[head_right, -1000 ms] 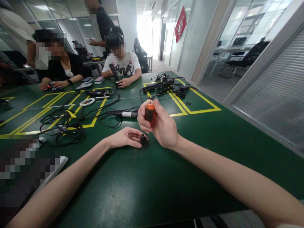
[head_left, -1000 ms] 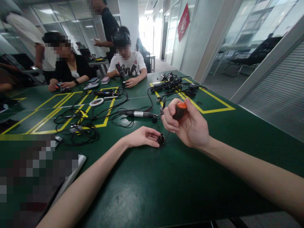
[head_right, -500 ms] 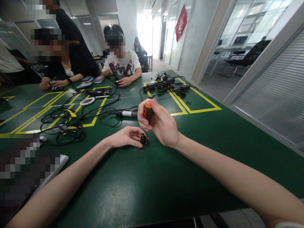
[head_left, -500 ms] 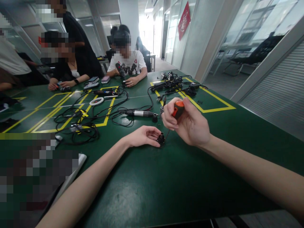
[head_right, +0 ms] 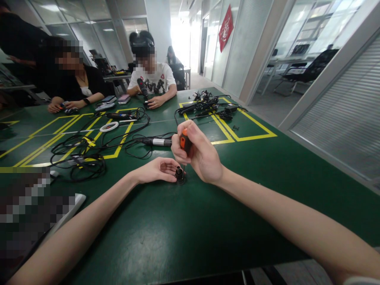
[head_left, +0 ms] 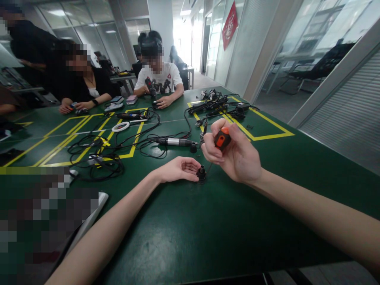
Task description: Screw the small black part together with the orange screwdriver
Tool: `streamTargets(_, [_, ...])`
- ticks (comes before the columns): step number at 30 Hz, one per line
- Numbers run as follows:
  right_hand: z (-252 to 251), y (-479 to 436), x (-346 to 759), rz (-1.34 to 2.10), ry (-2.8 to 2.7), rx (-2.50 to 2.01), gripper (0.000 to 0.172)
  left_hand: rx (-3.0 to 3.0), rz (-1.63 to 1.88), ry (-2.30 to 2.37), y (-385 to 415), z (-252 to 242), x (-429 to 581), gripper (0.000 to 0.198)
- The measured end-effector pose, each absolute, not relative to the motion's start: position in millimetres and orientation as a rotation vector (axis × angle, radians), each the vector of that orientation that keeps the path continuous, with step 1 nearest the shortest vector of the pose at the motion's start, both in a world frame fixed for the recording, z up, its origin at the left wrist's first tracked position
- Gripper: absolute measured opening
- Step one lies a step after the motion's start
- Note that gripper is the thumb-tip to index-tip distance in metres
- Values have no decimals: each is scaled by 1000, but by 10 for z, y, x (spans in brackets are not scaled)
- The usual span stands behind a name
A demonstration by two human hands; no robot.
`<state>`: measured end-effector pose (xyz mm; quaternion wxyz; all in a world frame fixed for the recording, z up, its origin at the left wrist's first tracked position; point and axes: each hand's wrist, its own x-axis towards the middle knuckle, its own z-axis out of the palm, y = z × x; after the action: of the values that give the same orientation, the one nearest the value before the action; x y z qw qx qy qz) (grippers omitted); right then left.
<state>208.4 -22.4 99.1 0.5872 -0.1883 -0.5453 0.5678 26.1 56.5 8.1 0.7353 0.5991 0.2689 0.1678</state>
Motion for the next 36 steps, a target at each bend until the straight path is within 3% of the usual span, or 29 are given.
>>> streamTargets(17, [970,-195,2104,1319,-1282,-413,39,1356,316,561,626,85,219,45])
streamTargets(24, [992,-172,2072,1310,-1256,-449,50,1408,302,573,638,82,195,41])
streamTargets(36, [974,-191,2090,1342,-1231,-392,36,1386,323,543,636,57,204,45])
